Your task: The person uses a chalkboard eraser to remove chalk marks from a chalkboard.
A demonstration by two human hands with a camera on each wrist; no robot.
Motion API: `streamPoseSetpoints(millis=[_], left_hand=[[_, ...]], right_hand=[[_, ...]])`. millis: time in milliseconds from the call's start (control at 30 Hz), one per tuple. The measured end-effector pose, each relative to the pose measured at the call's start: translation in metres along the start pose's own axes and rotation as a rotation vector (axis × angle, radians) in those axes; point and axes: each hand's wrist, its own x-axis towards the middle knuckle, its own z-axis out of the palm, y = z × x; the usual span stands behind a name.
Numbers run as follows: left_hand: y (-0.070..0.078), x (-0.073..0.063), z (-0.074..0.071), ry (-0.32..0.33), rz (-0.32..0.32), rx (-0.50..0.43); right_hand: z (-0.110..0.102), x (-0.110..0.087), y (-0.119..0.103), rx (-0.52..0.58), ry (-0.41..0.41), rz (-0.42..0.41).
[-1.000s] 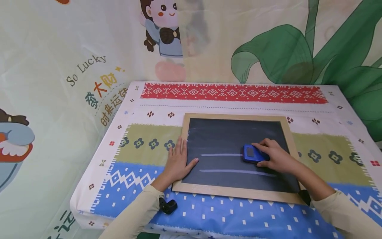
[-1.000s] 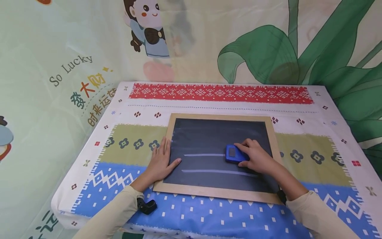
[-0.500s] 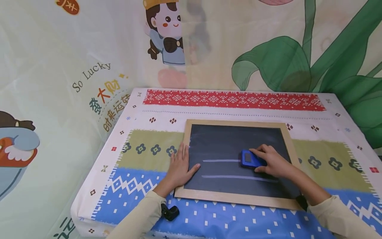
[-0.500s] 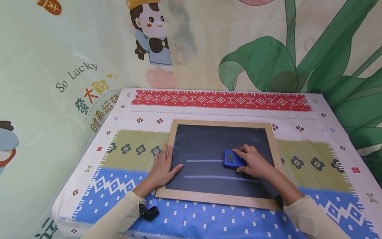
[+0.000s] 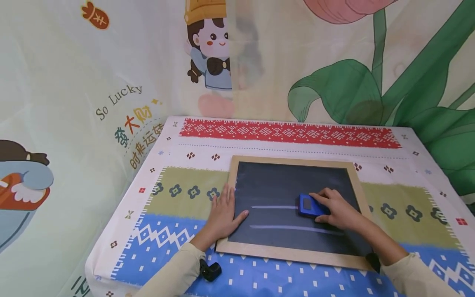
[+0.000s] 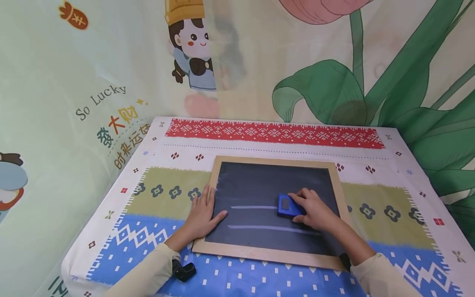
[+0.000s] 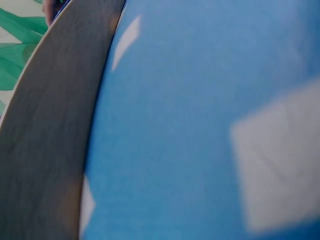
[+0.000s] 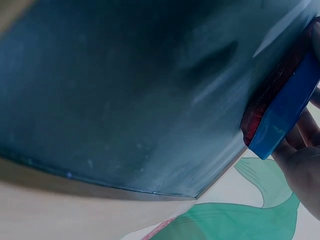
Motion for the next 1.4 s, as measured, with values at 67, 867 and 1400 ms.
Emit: streamPoseSetpoints(millis=[67, 867, 1400], left_hand=[[0.000, -0.004, 0.001, -0.019, -0.015, -0.002], [0.003, 0.001, 0.002, 0.001, -0.013, 0.002], [-0.004, 0.004, 0.006, 0.116, 0.065, -0.161]], right_hand=[[0.004, -0.001, -0.001, 0.011, -0.006, -0.007], [0.008, 0.028, -0.033, 0.029, -0.053, -0.093], [0.012, 0.054, -0.066, -0.061, -0.132, -0.115]])
